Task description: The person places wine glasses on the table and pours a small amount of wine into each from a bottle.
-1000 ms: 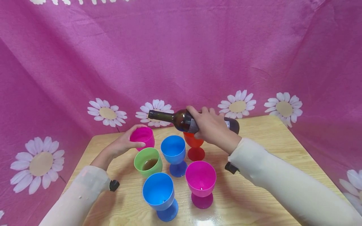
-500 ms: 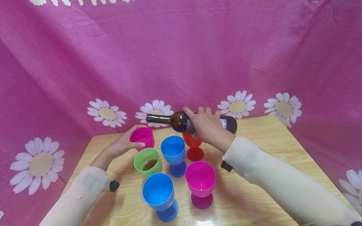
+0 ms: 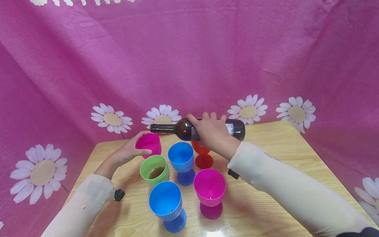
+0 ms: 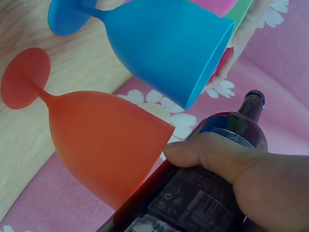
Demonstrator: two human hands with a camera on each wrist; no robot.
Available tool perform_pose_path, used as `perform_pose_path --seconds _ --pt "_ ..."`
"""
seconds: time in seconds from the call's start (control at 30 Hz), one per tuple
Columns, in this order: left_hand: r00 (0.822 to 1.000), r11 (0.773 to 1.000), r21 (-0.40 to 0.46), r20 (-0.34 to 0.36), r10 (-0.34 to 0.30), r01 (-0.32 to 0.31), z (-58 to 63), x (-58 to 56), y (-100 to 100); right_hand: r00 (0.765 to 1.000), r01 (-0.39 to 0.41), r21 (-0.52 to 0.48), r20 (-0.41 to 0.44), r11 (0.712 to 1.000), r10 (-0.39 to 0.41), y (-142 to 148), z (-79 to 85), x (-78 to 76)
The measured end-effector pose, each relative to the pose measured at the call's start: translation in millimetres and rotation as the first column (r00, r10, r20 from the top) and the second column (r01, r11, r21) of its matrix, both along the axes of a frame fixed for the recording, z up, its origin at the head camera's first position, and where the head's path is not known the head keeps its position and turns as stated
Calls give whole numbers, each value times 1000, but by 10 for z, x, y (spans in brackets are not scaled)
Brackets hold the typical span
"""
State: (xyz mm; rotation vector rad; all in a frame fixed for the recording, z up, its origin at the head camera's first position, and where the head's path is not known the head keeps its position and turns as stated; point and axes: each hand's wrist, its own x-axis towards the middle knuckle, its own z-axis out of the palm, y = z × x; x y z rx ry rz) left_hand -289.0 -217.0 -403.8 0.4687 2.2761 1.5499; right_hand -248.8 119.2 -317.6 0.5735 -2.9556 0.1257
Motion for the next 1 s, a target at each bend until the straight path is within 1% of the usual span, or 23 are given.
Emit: perform_pose_path --seconds 0.17,0.4,0.63,0.87,1.0 --pt "1000 1000 0 -1 1 -1 11 7 -1 1000 3 19 -2 1000 -3 -31 3 2" --pt "1000 1000 -25 -3 4 -4 21 11 -3 1000 3 41 -10 999 -3 -56 -6 6" --pt "1000 998 -58 9 28 -27 16 23 -2 1000 -3 64 -20 998 4 -83 -6 29" --pt "1000 998 -59 -10 16 -17 6 13 -12 1000 4 76 -17 997 -3 -110 -4 33" --pt "1000 998 -65 -9 16 -16 9 14 -15 1000 4 74 -21 997 -2 -113 -4 35"
